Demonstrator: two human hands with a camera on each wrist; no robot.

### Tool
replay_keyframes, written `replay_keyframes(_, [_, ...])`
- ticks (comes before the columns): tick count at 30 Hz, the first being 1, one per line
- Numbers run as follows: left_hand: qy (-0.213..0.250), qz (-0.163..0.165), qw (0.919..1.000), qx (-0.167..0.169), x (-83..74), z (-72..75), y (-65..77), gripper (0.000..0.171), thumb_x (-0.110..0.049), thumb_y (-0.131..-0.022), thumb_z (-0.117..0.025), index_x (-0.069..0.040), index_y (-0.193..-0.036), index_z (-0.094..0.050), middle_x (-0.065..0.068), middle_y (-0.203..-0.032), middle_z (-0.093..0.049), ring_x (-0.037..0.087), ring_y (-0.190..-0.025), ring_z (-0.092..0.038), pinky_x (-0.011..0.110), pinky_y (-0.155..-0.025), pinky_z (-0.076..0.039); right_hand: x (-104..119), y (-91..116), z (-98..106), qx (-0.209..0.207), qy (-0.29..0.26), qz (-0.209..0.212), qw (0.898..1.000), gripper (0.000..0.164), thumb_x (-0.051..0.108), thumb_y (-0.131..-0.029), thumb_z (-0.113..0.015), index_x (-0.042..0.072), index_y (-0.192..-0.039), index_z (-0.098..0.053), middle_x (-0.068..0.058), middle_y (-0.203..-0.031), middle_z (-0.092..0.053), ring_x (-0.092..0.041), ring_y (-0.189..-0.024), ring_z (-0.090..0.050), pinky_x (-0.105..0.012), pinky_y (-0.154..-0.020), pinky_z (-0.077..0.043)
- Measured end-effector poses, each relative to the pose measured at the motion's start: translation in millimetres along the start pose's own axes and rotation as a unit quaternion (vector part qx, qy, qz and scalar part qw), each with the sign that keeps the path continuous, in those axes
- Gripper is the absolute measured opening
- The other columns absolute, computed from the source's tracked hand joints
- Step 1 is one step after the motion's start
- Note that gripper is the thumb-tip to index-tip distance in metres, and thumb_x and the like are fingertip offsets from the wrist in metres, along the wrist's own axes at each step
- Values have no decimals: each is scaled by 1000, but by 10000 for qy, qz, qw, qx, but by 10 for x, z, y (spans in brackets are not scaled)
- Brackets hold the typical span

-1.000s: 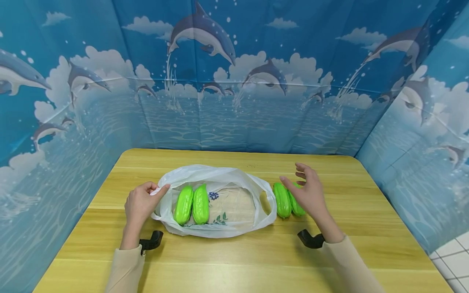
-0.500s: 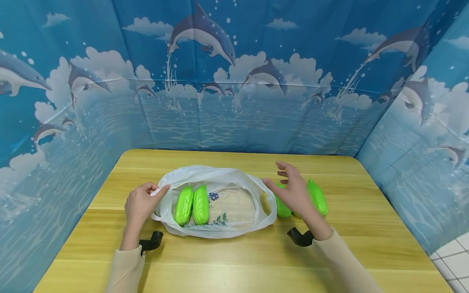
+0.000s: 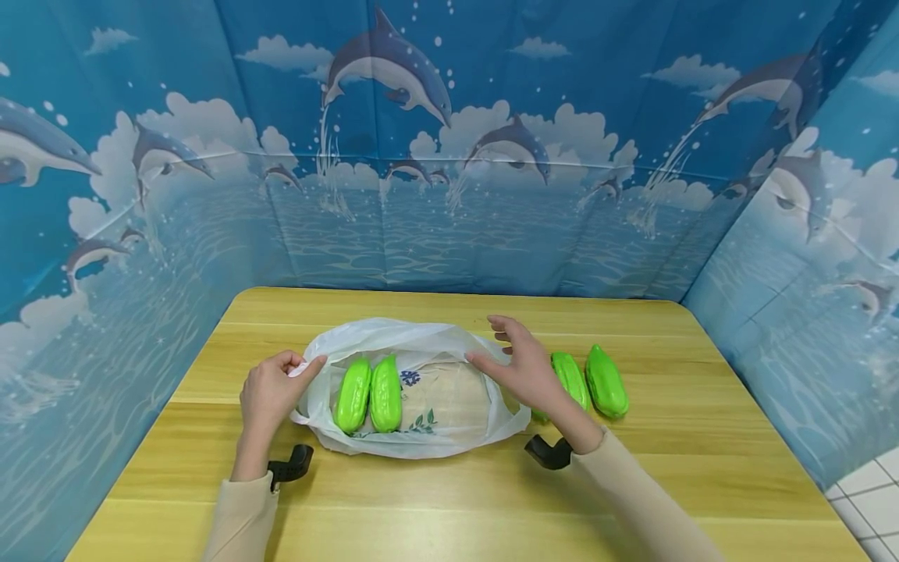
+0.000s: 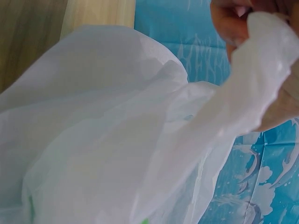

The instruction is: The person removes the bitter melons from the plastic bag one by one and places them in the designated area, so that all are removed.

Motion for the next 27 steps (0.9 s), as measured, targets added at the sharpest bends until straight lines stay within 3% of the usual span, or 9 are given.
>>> replay_keyframes(21, [-44, -18, 10000, 0, 11, -10, -6, 49, -62, -80, -63, -13, -77, -63, 0, -62, -54, 19, -54, -48, 33, -48, -34, 164, -168, -603, 951, 151, 10, 9954, 72, 47, -84, -68, 5, -137, -45, -16, -132, -51, -33, -115, -52, -46, -86, -46])
replay_keyframes(27, [-59, -8, 10000, 18, 14, -18, -15, 50, -62, -80, -63, -13, -77, -63, 1, -61, -53, 20, -55, -48, 33, -49, -34, 208, -200, -775, 1132, 468, 81, 9924, 72, 50, -84, -67, 5, -136, -47, -13, -132, -51, -26, -113, -53, -42, -84, -46])
Point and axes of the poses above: each hand's wrist, its own y-axis away from the middle knuckle, its own z-axis out of the back of the hand, x = y × z, the point moved 10 cm from there along -y, towards the middle knuckle
